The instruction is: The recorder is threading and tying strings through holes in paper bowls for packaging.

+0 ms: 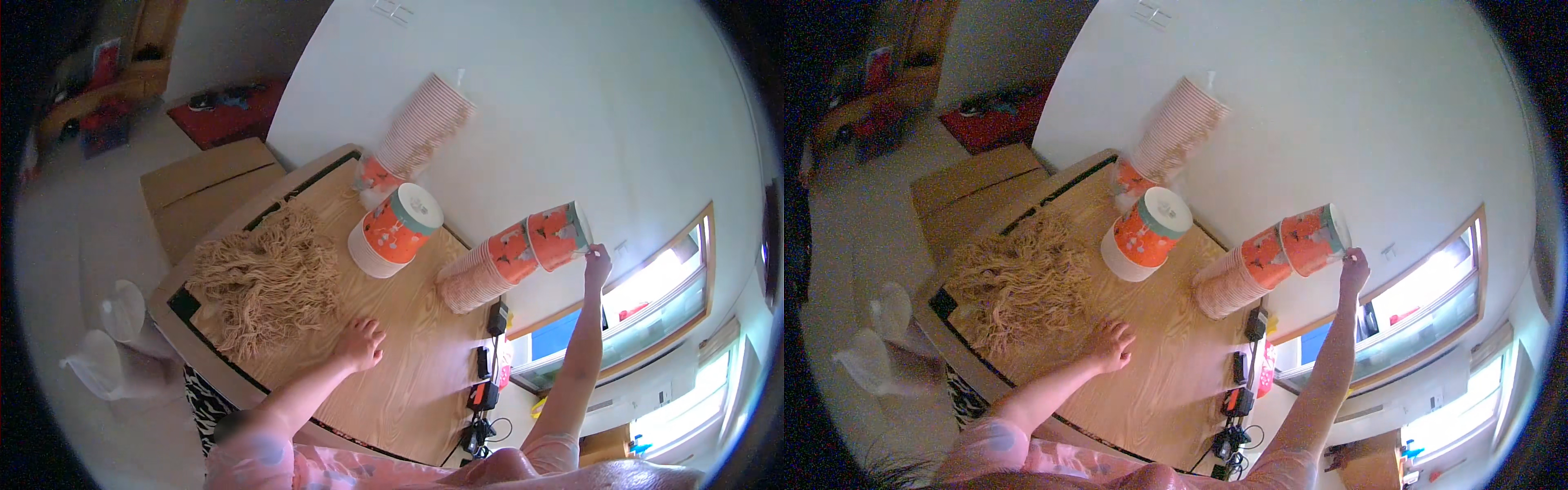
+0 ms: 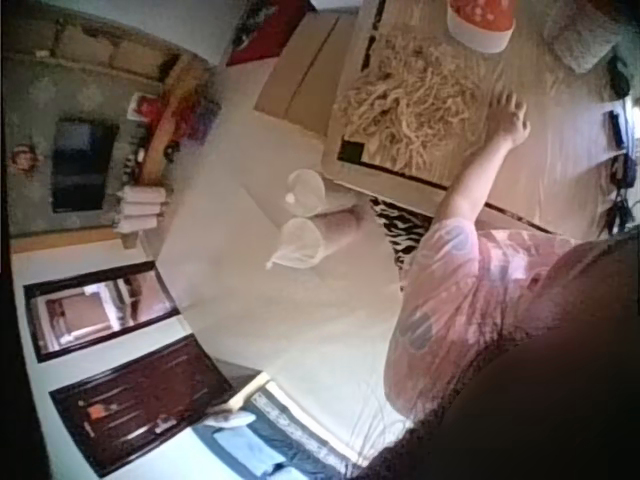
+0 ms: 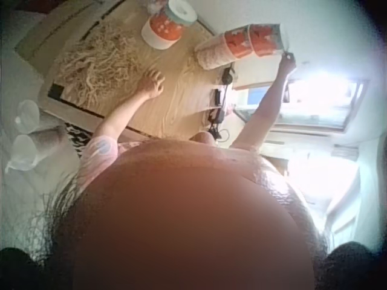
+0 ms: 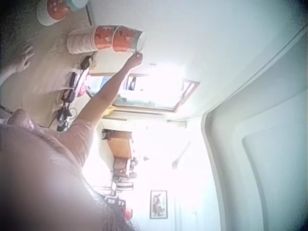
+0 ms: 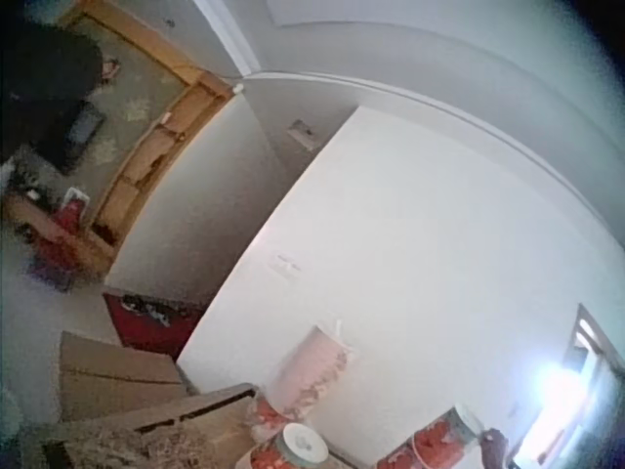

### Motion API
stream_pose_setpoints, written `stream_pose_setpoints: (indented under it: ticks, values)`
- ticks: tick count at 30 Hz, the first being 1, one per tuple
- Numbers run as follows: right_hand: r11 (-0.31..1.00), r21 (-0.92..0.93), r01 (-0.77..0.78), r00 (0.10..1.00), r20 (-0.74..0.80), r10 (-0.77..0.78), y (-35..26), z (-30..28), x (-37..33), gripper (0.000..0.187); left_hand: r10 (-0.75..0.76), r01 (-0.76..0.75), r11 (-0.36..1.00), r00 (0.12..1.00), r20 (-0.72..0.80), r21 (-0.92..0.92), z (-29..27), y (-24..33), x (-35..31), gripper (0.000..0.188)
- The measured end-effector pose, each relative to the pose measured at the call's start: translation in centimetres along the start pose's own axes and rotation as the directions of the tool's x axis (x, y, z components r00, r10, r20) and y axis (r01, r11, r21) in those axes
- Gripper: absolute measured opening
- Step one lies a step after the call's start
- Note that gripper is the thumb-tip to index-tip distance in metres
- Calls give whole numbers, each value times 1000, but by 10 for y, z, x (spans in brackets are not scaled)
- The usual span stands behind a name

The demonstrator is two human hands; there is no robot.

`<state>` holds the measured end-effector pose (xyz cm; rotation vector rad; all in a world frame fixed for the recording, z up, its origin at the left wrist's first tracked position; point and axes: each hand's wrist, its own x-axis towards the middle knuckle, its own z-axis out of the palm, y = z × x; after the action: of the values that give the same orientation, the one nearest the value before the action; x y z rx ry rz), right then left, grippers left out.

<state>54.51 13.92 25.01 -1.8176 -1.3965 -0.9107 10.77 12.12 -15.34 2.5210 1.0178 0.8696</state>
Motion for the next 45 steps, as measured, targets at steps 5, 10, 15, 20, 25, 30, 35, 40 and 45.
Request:
stream_pose_setpoints:
  ticks: [5, 10, 15, 20, 25, 30, 35, 40, 45]
  values:
    - [994, 82, -76, 997, 17, 75, 13, 16, -2, 18, -28, 28, 1000, 1000, -11, 13, 7, 0, -1, 46]
    - [986, 163, -29, 998, 51, 21, 15, 24, 2, 19, -43, 43, 999, 998, 56, 0, -1, 2, -1, 46]
    - [954, 298, -42, 996, 83, 18, 26, 39, 9, 18, -35, 35, 999, 999, 24, -10, 5, 1, 0, 46]
    - [940, 341, -24, 992, 127, -21, 34, 54, 3, 18, -24, 24, 1000, 1000, 18, 9, -1, 2, 0, 47]
    - [960, 280, 11, 988, 146, -54, 42, 61, -2, 17, -17, 17, 1000, 1000, 18, 8, 0, 3, 3, 46]
    - [934, 357, -17, 988, 147, -38, 22, 65, -11, 18, -13, 13, 1000, 1000, 17, 17, -4, 5, 3, 45]
    - [963, 270, -7, 981, 188, -45, 21, 69, -16, 19, -15, 15, 1000, 999, 31, 1, -5, 6, 4, 45]
    - [954, 299, -8, 981, 185, -50, 19, 73, -24, 21, -28, 28, 1000, 999, 37, 0, -8, 5, 3, 45]
    - [951, 287, -115, 969, 245, 43, 27, 75, -26, 21, -17, 17, 1000, 1000, 19, -7, -5, 4, 2, 45]
